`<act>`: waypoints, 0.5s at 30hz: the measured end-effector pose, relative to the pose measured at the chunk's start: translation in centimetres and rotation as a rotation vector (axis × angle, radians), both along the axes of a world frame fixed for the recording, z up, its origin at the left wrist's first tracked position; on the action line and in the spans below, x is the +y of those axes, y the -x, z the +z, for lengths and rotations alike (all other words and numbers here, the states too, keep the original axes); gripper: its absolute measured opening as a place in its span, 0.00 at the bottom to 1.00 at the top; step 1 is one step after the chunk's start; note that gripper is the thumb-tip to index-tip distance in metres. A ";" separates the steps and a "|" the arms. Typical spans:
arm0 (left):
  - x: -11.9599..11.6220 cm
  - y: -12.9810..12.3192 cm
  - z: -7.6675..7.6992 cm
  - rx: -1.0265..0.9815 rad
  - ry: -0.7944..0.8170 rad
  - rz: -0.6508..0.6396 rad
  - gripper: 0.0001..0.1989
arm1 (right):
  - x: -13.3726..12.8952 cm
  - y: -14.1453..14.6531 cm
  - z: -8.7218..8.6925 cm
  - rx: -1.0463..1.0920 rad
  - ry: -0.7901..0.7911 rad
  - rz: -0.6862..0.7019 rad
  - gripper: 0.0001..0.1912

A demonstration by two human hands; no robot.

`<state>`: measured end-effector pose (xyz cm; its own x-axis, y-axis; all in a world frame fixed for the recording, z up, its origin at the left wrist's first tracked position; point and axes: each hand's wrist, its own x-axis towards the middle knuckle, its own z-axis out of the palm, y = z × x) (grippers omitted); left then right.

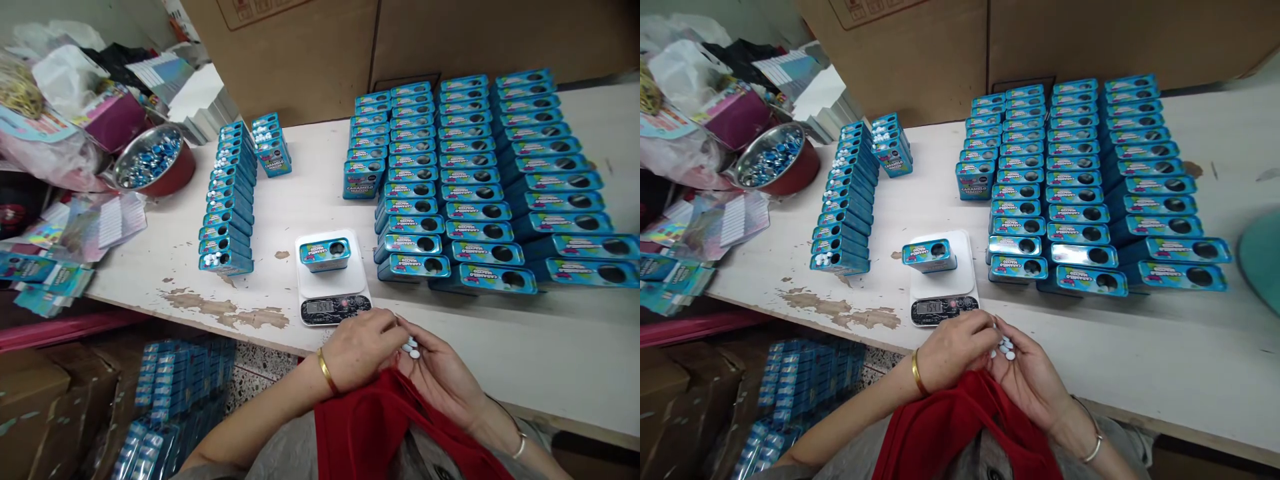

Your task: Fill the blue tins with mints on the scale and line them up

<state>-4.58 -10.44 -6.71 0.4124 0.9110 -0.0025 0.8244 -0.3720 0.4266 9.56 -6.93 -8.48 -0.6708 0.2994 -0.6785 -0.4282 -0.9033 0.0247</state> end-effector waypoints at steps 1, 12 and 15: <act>0.0 0.0 -0.1 0.004 -0.011 0.002 0.06 | 0.1 0.1 0.1 0.006 0.015 0.003 0.08; 1.4 3.4 1.5 -0.323 -0.417 0.245 0.04 | 1.5 2.1 1.1 -0.008 -0.034 -0.082 0.10; 3.4 6.2 3.3 -0.235 -0.533 0.434 0.03 | 1.7 2.4 1.6 -0.004 -0.069 -0.027 0.10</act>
<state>-10.79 -7.08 -3.41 -0.0518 0.8453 0.5318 0.8536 -0.2389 0.4628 7.16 -5.22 -6.86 -0.6591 0.3635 -0.6583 -0.4526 -0.8909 -0.0387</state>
